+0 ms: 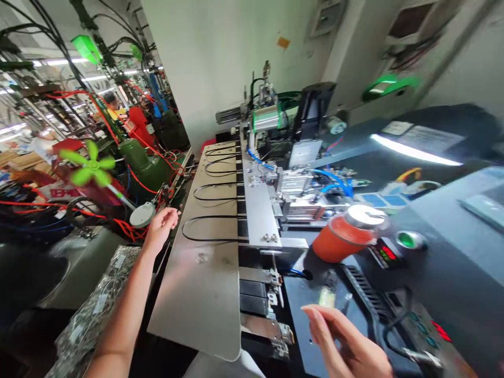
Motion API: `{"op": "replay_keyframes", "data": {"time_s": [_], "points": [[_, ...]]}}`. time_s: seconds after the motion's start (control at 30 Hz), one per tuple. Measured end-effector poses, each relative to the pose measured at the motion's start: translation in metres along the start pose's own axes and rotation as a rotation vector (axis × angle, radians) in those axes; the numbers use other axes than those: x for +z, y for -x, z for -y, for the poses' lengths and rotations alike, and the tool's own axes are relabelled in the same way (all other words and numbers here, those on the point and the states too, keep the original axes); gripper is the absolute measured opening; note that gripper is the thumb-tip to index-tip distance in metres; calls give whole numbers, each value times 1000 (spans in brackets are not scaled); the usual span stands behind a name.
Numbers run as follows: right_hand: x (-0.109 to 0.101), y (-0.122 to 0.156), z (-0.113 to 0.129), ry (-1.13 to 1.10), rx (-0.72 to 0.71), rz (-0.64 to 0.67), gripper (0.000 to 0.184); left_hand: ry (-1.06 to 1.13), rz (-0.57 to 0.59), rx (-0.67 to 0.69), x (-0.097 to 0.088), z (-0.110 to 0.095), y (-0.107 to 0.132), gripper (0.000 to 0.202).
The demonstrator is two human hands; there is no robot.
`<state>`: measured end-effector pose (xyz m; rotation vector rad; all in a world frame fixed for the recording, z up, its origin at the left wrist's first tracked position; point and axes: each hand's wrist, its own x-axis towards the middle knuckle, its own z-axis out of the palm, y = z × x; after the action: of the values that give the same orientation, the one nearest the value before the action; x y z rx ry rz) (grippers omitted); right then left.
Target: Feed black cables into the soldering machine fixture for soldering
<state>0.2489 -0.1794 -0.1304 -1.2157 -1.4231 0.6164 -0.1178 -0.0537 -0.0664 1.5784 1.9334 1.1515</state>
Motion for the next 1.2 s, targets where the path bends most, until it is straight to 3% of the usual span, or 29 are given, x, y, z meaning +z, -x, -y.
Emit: {"op": "replay_keyframes", "data": {"time_s": [0.03, 0.1, 0.17, 0.27, 0.43, 0.5, 0.6, 0.63, 0.7, 0.8, 0.97, 1.07, 1.2], "points": [[2, -4, 4, -27, -11, 35, 27, 39, 106, 54, 9, -23, 8, 48], [7, -11, 14, -83, -1, 104, 30, 89, 431, 186, 30, -65, 31, 38], [13, -15, 22, -140, 40, 148, 31, 85, 691, 310, 51, -97, 55, 26], [24, -16, 27, -237, 123, 101, 24, 69, 870, 467, 79, -120, 83, 17], [27, -11, 22, -276, 185, 16, 25, 7, 852, 624, 104, -111, 93, 17], [20, -12, 19, -217, 185, 139, 28, -51, 893, 688, 105, -107, 91, 18], [8, -19, 18, -198, 174, 407, 33, -93, 1072, 738, 102, -108, 87, 18], [7, -20, 19, -206, 169, 420, 33, -83, 1092, 719, 101, -110, 87, 17], [10, -22, 21, -198, 147, 285, 31, -35, 1032, 598, 102, -113, 88, 18], [29, -17, 23, -111, 54, -41, 27, 113, 926, 348, 108, -114, 95, 21], [57, -8, 21, 91, -165, -369, 23, 298, 959, 137, 116, -111, 108, 28], [57, -8, 19, 98, -187, -363, 21, 228, 907, 185, 117, -108, 106, 28], [45, -10, 12, 45, -53, -264, 20, -8, 757, 364, 118, -99, 95, 24]]}}
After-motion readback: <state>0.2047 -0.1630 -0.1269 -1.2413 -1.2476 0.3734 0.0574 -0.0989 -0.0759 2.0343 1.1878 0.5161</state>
